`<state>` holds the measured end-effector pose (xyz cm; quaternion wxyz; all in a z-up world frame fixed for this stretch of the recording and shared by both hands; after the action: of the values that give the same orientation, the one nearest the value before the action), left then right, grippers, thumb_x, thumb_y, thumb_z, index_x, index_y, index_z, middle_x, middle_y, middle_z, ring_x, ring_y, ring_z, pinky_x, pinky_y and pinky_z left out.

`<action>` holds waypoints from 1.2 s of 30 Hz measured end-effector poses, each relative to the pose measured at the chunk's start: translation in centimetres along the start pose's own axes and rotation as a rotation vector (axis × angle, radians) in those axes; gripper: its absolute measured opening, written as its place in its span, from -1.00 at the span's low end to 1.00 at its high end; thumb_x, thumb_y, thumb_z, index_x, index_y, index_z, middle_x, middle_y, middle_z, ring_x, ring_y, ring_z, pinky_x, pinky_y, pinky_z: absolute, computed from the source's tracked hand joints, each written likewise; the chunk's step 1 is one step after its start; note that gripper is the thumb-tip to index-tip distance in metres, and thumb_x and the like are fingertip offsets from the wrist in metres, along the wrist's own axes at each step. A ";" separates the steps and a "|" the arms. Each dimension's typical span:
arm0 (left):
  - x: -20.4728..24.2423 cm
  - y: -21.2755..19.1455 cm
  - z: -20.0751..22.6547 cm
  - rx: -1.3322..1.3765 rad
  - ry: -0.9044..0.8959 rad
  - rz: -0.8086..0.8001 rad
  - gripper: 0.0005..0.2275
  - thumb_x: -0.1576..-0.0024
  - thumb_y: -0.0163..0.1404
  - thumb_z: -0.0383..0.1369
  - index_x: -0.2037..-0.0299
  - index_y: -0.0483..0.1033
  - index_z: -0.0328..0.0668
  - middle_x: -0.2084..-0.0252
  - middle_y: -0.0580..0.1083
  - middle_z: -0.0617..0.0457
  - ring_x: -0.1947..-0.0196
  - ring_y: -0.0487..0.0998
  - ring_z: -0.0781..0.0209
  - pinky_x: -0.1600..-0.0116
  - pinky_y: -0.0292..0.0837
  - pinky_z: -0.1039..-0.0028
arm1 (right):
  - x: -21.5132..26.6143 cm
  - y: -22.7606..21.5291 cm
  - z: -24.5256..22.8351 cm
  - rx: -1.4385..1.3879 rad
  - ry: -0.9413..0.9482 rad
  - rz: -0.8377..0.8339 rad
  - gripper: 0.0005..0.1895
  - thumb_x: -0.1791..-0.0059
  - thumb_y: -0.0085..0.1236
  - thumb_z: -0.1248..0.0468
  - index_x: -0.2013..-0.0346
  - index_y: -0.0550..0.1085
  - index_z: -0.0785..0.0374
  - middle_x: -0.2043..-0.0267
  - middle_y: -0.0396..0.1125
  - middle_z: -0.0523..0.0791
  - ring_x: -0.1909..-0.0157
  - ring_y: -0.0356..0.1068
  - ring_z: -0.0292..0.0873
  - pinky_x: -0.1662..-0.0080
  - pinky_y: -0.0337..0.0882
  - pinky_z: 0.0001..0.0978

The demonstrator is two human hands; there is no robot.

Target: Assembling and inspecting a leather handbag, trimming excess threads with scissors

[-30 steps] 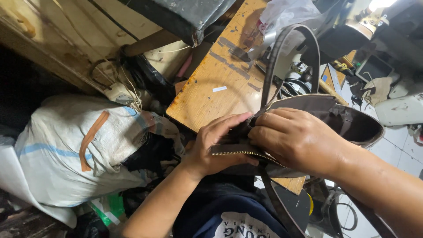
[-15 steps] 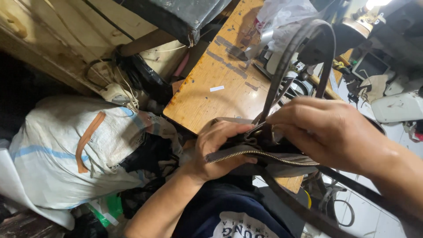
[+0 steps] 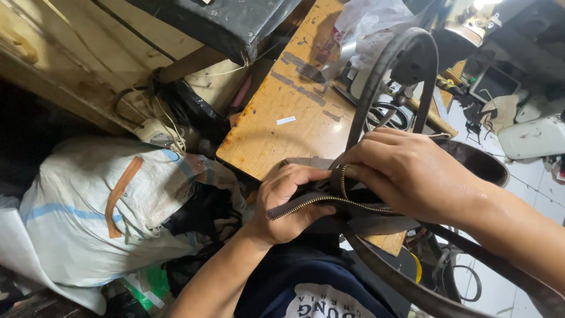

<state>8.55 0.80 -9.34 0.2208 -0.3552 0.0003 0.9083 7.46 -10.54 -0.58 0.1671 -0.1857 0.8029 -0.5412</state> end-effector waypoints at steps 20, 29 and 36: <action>6.1 0.3 -6.9 0.071 -0.008 0.018 -0.06 0.14 0.40 0.01 -0.33 0.10 -0.26 -0.41 0.24 -0.32 -0.47 0.30 -0.24 -0.56 0.21 0.07 | 1.3 1.0 1.1 0.090 -0.001 -0.096 -0.67 0.05 0.29 0.11 0.21 0.48 0.30 0.40 0.39 -0.09 0.37 0.43 -0.05 0.26 0.42 -0.21; 10.9 2.8 -11.0 -0.073 0.019 0.044 -0.60 -0.17 0.21 -0.20 -0.13 0.49 -0.23 -0.16 0.53 -0.02 -0.26 0.53 -0.02 -0.41 0.29 0.00 | 2.9 0.4 1.5 0.212 0.066 -0.068 -0.71 0.06 0.32 0.16 0.26 0.45 0.30 0.38 0.37 -0.12 0.36 0.36 -0.11 0.23 0.35 -0.28; 5.7 -1.0 -6.2 0.012 0.053 0.098 -0.29 0.14 0.28 0.16 -0.07 0.44 -0.17 -0.04 0.53 -0.02 -0.07 0.58 -0.02 -0.23 0.39 0.19 | 2.5 -0.4 0.5 0.100 0.181 -0.115 -0.80 0.09 0.24 0.30 0.21 0.52 0.30 0.28 0.48 -0.10 0.35 0.45 -0.15 0.21 0.39 -0.35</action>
<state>9.27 3.01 -17.54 0.1783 -0.3775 0.0292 0.9082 5.50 -12.26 -0.53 0.0716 -0.1733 0.7746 -0.6040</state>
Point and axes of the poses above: each hand's wrist, its own x-axis away from the middle knuckle, its own y-axis out of the palm, z = x × y, the point moved 10 cm from there along -x, towards the middle knuckle
